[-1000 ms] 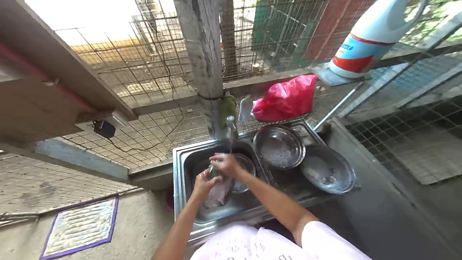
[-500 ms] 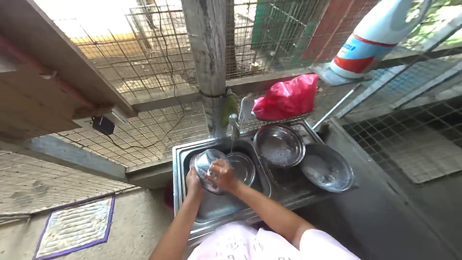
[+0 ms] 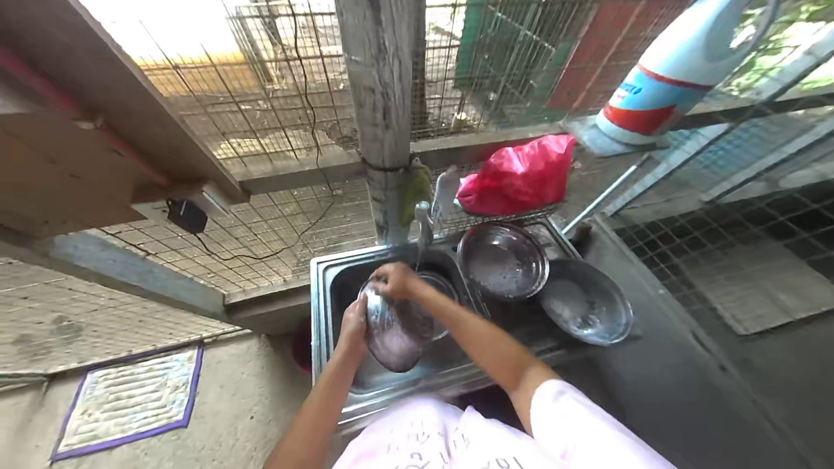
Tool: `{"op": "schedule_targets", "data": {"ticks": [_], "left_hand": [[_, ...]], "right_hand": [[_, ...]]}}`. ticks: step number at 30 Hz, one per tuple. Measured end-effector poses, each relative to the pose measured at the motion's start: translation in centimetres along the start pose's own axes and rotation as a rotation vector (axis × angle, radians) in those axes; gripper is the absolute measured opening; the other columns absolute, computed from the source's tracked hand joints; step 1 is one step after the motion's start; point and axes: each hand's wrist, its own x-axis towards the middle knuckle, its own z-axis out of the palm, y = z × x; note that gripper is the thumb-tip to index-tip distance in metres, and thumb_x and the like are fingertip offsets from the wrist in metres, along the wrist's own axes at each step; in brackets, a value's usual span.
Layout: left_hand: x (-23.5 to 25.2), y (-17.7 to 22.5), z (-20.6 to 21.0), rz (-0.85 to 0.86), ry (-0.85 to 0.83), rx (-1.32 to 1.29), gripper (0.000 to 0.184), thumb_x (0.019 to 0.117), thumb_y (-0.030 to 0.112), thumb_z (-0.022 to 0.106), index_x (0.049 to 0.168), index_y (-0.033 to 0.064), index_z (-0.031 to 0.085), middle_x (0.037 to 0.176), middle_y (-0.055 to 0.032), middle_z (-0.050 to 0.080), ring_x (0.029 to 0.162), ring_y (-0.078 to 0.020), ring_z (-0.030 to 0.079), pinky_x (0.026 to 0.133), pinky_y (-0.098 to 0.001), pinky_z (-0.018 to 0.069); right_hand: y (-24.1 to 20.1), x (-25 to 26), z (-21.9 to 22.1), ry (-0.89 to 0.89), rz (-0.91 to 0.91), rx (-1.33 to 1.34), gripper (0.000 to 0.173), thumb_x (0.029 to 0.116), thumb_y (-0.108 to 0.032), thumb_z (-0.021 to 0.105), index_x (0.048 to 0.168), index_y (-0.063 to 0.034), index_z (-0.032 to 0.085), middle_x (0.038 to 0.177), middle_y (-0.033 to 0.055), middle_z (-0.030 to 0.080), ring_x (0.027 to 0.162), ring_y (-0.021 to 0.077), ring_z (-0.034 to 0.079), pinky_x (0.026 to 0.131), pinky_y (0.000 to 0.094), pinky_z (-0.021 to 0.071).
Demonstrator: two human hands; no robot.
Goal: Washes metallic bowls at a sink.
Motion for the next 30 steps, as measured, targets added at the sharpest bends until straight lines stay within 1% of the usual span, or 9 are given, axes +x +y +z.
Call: {"op": "schedule_targets", "data": {"ticks": [3,6,9,13,17,22,25,27,30], "left_hand": [[-0.3,1.5,-0.4,-0.036,0.066,-0.201,0.041,0.1134,0.029,0.032,0.129,-0.0008,0.054,0.1,-0.0106,0.066,0.086,-0.014,0.067,0.077,-0.034,0.0575],[1.4,1.2,-1.4,0.002,0.165,-0.537,0.037,0.1132,0.026,0.026,0.125,0.0014,0.052,0.097,-0.0093,0.066,0.083,-0.014,0.066,0.073,-0.0332,0.0582],[2.5,-0.2,-1.2,0.033,0.295,-0.656,0.037,0.1126,0.021,0.027,0.132,-0.0015,0.048,0.11,-0.0152,0.061,0.094,-0.0197,0.063,0.083,-0.0387,0.0552],[2.1,-1.0,0.8,0.028,0.239,-0.479,0.037,0.1128,0.022,0.027,0.132,-0.0008,0.048,0.107,-0.0135,0.062,0.091,-0.0175,0.063,0.078,-0.036,0.0554],[0.4,-0.4,2.2,0.016,0.027,-0.171,0.035,0.1129,0.02,0.031,0.135,-0.0004,0.049,0.101,-0.0085,0.063,0.084,-0.0108,0.063,0.075,-0.0298,0.0545],[0.2,1.8,-0.1,0.057,0.077,-0.321,0.038,0.1135,0.024,0.029,0.132,0.0,0.051,0.101,-0.0098,0.065,0.084,-0.0128,0.066,0.075,-0.0322,0.0572],[2.5,1.1,-1.3,0.128,0.155,-0.459,0.042,0.1141,0.026,0.024,0.14,-0.0003,0.044,0.116,-0.0137,0.062,0.097,-0.0153,0.064,0.084,-0.0344,0.0562],[2.9,1.0,-0.6,0.121,0.208,-0.334,0.046,0.1143,0.026,0.025,0.146,-0.0031,0.041,0.128,-0.0202,0.059,0.107,-0.0206,0.062,0.092,-0.0386,0.0539],[2.3,0.8,1.3,0.106,0.167,-0.057,0.042,0.1137,0.024,0.03,0.136,-0.0066,0.048,0.107,-0.0186,0.062,0.088,-0.0195,0.063,0.079,-0.0377,0.0544]], "right_hand": [[5.5,0.5,-2.1,0.093,0.241,0.399,0.039,0.1092,-0.019,0.049,0.132,0.0108,0.061,0.135,0.0273,0.061,0.128,0.0295,0.058,0.114,0.0421,0.0399],[8.0,-3.1,1.8,0.391,0.184,0.601,0.044,0.1109,-0.014,0.037,0.144,0.0138,0.047,0.149,0.0285,0.05,0.14,0.0271,0.049,0.119,0.0353,0.0355],[6.6,-5.2,7.7,0.557,-0.021,0.312,0.05,0.1018,-0.012,0.051,0.142,0.0171,0.046,0.149,0.0352,0.046,0.142,0.0411,0.046,0.12,0.0451,0.0362],[1.5,-5.0,10.0,0.552,-0.341,-0.291,0.039,0.088,-0.011,0.066,0.123,0.0038,0.072,0.135,0.0294,0.063,0.131,0.0479,0.057,0.114,0.0614,0.0419],[-2.0,-0.9,2.0,0.014,0.024,-0.173,0.035,0.097,-0.018,0.062,0.128,-0.0039,0.07,0.133,0.0181,0.067,0.13,0.0318,0.059,0.112,0.052,0.043],[6.3,-1.2,0.4,0.297,0.353,0.278,0.046,0.1075,-0.027,0.055,0.132,0.0115,0.06,0.134,0.0313,0.061,0.13,0.0393,0.058,0.114,0.0498,0.0404],[5.0,-4.9,5.8,0.527,0.191,0.284,0.05,0.1079,-0.018,0.046,0.146,0.0143,0.043,0.148,0.0338,0.048,0.141,0.0399,0.048,0.12,0.0459,0.0361],[3.5,-5.1,8.3,0.649,-0.035,0.04,0.045,0.1024,-0.011,0.048,0.138,0.0166,0.052,0.145,0.0355,0.051,0.139,0.0461,0.049,0.119,0.0501,0.0385],[1.7,-2.9,6.4,0.57,-0.222,-0.143,0.039,0.0969,-0.009,0.058,0.131,0.0095,0.065,0.14,0.0292,0.059,0.134,0.0436,0.056,0.115,0.0511,0.0432]]}}
